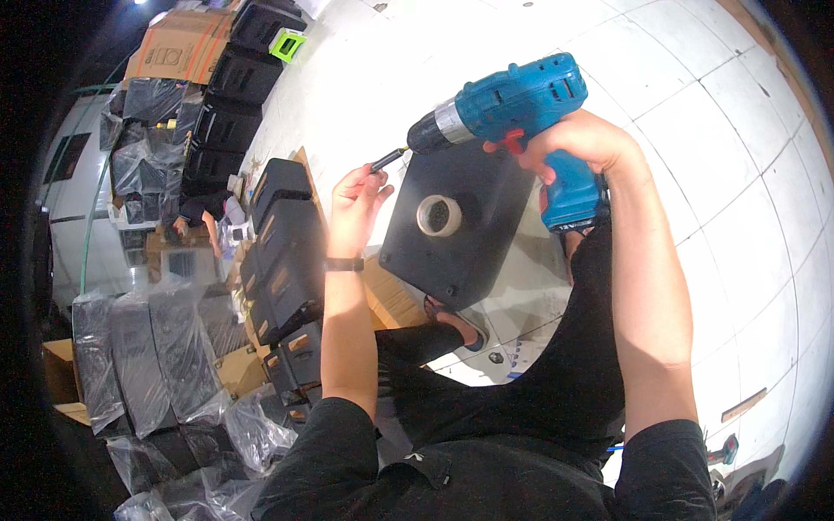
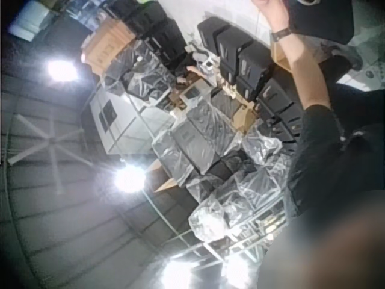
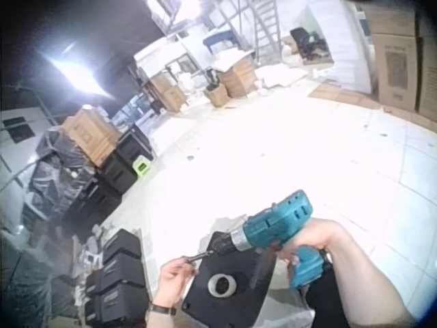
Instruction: The person sits on the floor and uses a cordless drill to fasten screws into a black plastic speaker enclosure. They then insert a circular foam gasket into the enclosure's central opening and press it into place.
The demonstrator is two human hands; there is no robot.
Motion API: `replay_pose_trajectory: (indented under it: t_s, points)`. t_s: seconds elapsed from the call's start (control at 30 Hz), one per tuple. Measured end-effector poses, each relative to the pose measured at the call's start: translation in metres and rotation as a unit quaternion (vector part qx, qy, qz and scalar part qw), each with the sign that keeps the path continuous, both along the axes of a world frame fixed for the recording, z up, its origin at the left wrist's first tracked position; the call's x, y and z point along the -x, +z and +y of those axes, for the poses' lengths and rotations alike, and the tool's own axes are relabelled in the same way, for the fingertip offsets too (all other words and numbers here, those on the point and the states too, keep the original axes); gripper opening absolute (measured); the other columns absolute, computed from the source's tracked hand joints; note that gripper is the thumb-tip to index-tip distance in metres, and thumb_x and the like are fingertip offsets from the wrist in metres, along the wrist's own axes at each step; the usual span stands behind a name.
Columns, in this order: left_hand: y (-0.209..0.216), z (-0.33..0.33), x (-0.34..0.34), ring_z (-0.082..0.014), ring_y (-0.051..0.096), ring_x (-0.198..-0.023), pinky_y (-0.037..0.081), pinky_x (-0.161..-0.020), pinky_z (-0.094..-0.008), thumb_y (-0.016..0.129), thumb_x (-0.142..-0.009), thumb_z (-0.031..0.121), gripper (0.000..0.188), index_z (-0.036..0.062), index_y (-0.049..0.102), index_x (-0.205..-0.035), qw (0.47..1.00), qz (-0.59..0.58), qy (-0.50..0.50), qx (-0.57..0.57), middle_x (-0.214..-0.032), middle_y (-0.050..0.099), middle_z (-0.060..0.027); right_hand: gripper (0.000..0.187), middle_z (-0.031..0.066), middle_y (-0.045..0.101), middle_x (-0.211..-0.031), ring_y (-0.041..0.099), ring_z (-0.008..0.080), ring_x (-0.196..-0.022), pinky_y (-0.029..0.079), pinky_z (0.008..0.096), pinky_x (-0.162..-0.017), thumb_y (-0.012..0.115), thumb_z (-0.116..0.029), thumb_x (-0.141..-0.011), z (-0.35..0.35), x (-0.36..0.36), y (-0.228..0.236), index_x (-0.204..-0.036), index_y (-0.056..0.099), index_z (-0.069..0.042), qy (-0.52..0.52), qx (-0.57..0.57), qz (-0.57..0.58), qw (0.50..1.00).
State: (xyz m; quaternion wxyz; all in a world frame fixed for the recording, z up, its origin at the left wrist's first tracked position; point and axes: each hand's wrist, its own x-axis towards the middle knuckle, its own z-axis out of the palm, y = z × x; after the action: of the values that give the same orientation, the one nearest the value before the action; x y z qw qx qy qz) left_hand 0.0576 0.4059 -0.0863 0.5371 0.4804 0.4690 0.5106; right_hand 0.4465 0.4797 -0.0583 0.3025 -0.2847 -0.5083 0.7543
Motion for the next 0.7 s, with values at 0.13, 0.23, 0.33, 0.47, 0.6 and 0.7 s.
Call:
replay_pose_trajectory:
  t_s: [0.13,0.23,0.33,0.47,0.6,0.7]
  points:
    - [0.004,-0.003,-0.007,-0.0152,0.064,-0.101,0.059,-0.093,-0.0373,0.067,-0.104,0.016,0.027,0.0027,0.068,-0.127,1.000,0.014,0.001,0.019,-0.106,0.069,-0.0042,0.052,0.0120,0.070,-0.090,0.059,0.0122,-0.053,0.050,0.0261,-0.053,0.068,0.001,-0.064,-0.002,-0.004,0.001,-0.116,0.073,0.005,0.006,-0.001,-0.009,1.000]
    - [0.002,-0.004,-0.006,-0.0142,0.063,-0.101,0.058,-0.093,-0.0367,0.065,-0.105,0.018,0.029,0.0017,0.068,-0.129,0.999,0.032,0.000,0.032,-0.106,0.068,-0.0038,0.052,0.0106,0.070,-0.088,0.059,0.0117,-0.053,0.049,0.0260,-0.053,0.069,0.001,-0.064,-0.003,-0.005,0.001,-0.115,0.074,0.004,0.006,-0.002,-0.018,1.000]
    - [0.001,-0.005,-0.009,-0.0130,0.063,-0.101,0.058,-0.092,-0.0357,0.065,-0.106,0.019,0.032,-0.0009,0.066,-0.130,0.997,0.056,0.007,0.054,-0.106,0.068,-0.0036,0.051,0.0091,0.069,-0.087,0.059,0.0113,-0.054,0.049,0.0260,-0.053,0.069,0.000,-0.064,-0.004,-0.005,0.001,-0.115,0.074,0.004,0.004,-0.014,-0.042,0.999]
    - [0.008,-0.005,-0.018,-0.0125,0.064,-0.099,0.058,-0.091,-0.0332,0.065,-0.105,0.016,0.033,-0.0048,0.065,-0.131,0.993,0.094,0.008,0.068,-0.106,0.068,-0.0042,0.049,0.0082,0.069,-0.086,0.059,0.0113,-0.055,0.049,0.0261,-0.053,0.070,0.000,-0.065,-0.002,-0.009,-0.002,-0.113,0.075,0.003,0.015,-0.038,-0.055,0.998]
    - [0.003,-0.002,-0.003,-0.0146,0.071,-0.098,0.059,-0.090,-0.0288,0.069,-0.100,0.004,0.027,-0.0017,0.071,-0.126,0.993,0.097,-0.015,0.072,-0.109,0.075,-0.0096,0.049,0.0070,0.073,-0.090,0.058,0.0095,-0.056,0.051,0.0261,-0.055,0.070,-0.002,-0.061,-0.003,-0.009,0.002,-0.110,0.078,-0.001,0.026,-0.034,-0.085,0.995]
    - [0.008,0.000,-0.002,-0.0141,0.069,-0.094,0.058,-0.089,-0.0280,0.066,-0.098,-0.004,0.026,-0.0057,0.070,-0.123,0.987,0.150,-0.037,0.050,-0.107,0.073,-0.0082,0.047,0.0058,0.071,-0.086,0.058,0.0102,-0.055,0.051,0.0266,-0.055,0.070,-0.002,-0.063,-0.003,-0.012,-0.003,-0.109,0.077,-0.001,0.023,-0.050,-0.103,0.993]
